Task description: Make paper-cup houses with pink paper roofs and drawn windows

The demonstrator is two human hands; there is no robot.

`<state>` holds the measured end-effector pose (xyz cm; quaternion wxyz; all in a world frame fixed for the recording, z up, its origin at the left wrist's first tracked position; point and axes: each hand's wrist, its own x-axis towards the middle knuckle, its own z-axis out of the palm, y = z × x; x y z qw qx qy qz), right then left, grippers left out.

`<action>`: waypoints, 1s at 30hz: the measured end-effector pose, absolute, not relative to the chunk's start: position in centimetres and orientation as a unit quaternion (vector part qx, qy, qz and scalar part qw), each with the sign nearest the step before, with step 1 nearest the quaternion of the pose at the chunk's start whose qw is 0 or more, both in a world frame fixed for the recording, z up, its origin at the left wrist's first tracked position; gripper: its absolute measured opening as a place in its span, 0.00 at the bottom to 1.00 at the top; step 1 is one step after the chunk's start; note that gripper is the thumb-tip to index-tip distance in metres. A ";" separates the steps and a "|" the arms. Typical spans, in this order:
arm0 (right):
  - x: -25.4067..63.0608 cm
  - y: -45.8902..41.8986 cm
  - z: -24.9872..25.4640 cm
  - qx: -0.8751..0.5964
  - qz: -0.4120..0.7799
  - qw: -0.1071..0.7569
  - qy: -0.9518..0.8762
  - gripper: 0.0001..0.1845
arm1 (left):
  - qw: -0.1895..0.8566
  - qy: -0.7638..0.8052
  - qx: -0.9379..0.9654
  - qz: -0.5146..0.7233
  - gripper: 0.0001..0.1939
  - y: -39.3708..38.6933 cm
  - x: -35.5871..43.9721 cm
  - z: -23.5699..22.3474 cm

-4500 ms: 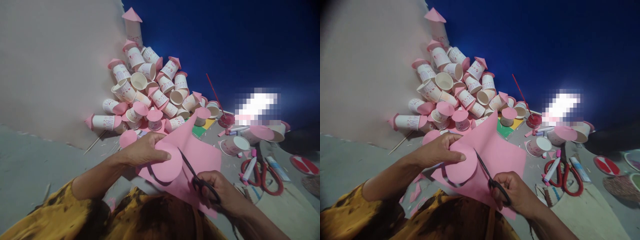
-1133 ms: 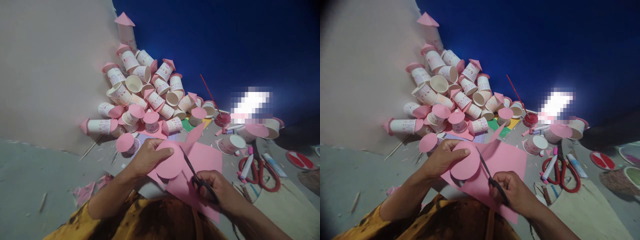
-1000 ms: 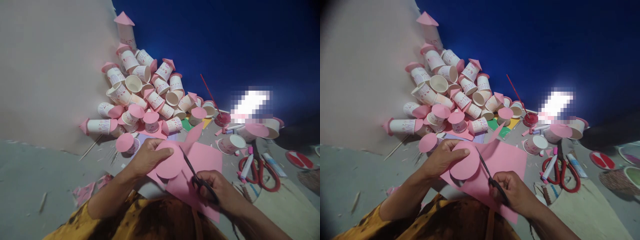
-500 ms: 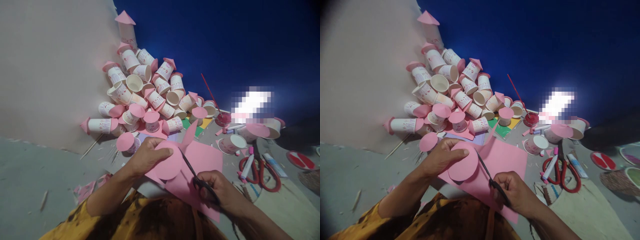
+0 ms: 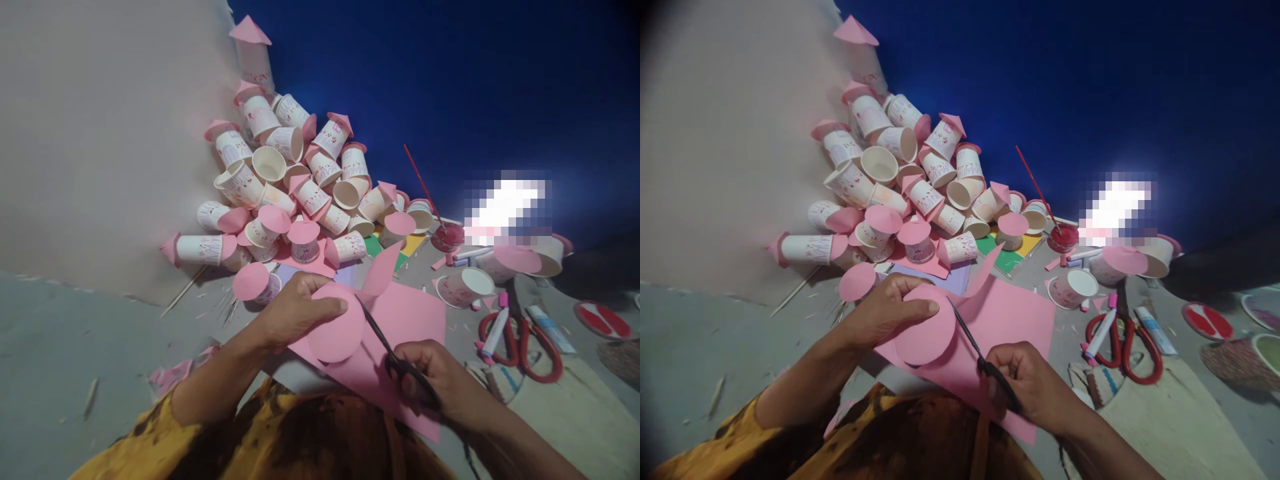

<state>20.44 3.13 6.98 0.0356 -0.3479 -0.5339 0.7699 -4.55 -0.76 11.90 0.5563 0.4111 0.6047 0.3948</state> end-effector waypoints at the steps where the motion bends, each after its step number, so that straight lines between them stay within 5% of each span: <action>1: 20.5 3.1 6.8 -0.344 0.774 0.040 -0.530 0.41 | 0.559 0.604 0.407 0.397 0.13 -0.7 -4.5 11.9; 19: 20.4 3.0 7.2 -0.334 0.783 0.031 -0.524 0.35 | 0.572 0.604 0.388 0.397 0.11 -0.7 -4.5 12.2; 30: 20.3 3.0 7.1 -0.354 0.763 0.026 -0.540 0.43 | 0.583 0.597 0.407 0.371 0.08 -0.4 -4.6 12.3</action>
